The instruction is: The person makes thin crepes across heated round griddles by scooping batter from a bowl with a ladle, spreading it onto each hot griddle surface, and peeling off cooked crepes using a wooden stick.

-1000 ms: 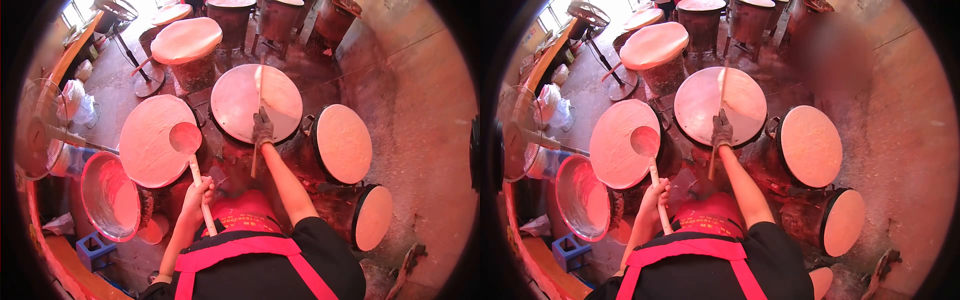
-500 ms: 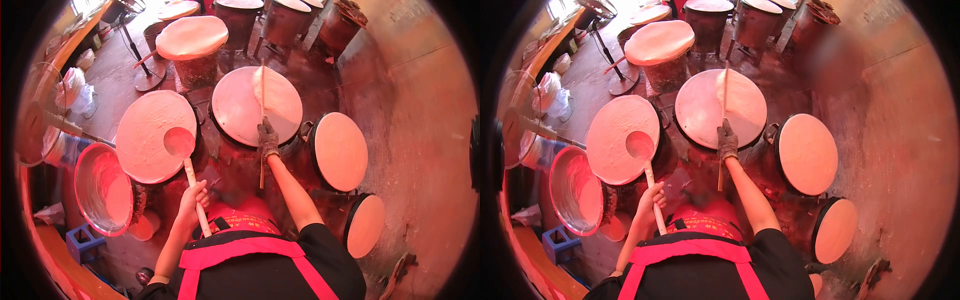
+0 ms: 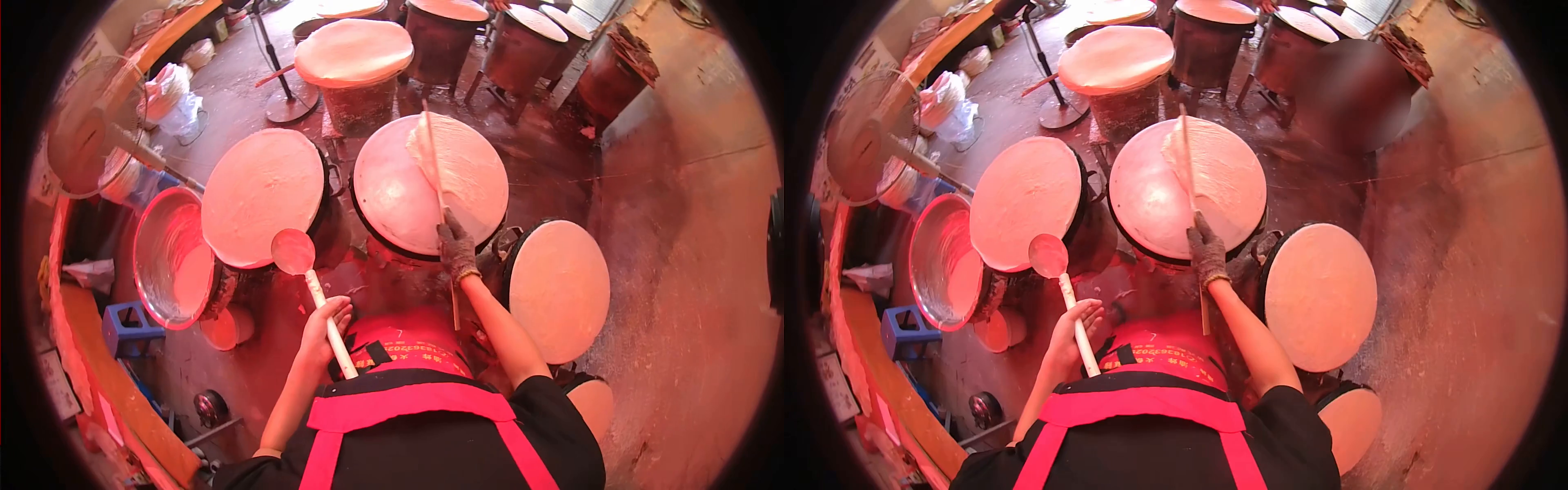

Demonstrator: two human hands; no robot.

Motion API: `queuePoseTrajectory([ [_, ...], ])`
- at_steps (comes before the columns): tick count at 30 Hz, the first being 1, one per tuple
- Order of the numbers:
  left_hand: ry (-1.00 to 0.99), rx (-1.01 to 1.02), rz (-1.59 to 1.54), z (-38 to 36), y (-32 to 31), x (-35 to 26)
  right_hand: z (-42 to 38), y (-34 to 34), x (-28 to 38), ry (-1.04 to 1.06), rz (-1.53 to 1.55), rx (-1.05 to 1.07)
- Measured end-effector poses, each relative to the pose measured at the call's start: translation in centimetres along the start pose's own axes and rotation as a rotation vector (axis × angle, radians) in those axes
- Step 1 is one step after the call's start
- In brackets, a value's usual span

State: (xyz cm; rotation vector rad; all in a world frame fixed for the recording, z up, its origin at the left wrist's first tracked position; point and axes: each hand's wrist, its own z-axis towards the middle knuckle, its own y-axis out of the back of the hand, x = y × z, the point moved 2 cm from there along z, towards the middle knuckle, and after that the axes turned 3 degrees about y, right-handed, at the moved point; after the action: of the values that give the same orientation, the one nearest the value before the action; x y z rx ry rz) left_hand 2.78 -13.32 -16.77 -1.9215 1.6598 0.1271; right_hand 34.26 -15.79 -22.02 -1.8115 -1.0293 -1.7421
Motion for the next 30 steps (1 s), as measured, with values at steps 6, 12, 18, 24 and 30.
queuePoseTrajectory([
  [6, -0.044, -0.05, 0.03, -1.9, -2.2, 2.6, -2.2, 6.4, 1.1, -0.18, 0.034, 0.248],
  [12, -0.045, -0.1, -0.033, -1.9, -1.9, 5.2, 6.1, 8.4, -5.3, 0.006, 0.083, -0.026],
  [18, -0.048, -0.105, -0.097, -2.2, -2.5, 5.3, 0.8, 9.3, 1.1, -0.036, -0.088, 0.447],
  [24, -0.086, -0.112, -0.07, -3.1, -3.3, 4.1, 6.0, 12.5, 1.9, -0.056, -0.169, 0.17],
  [30, -0.122, -0.228, 0.005, -4.9, -3.7, 3.5, 6.8, 11.0, 1.1, -0.073, -0.074, 0.566],
])
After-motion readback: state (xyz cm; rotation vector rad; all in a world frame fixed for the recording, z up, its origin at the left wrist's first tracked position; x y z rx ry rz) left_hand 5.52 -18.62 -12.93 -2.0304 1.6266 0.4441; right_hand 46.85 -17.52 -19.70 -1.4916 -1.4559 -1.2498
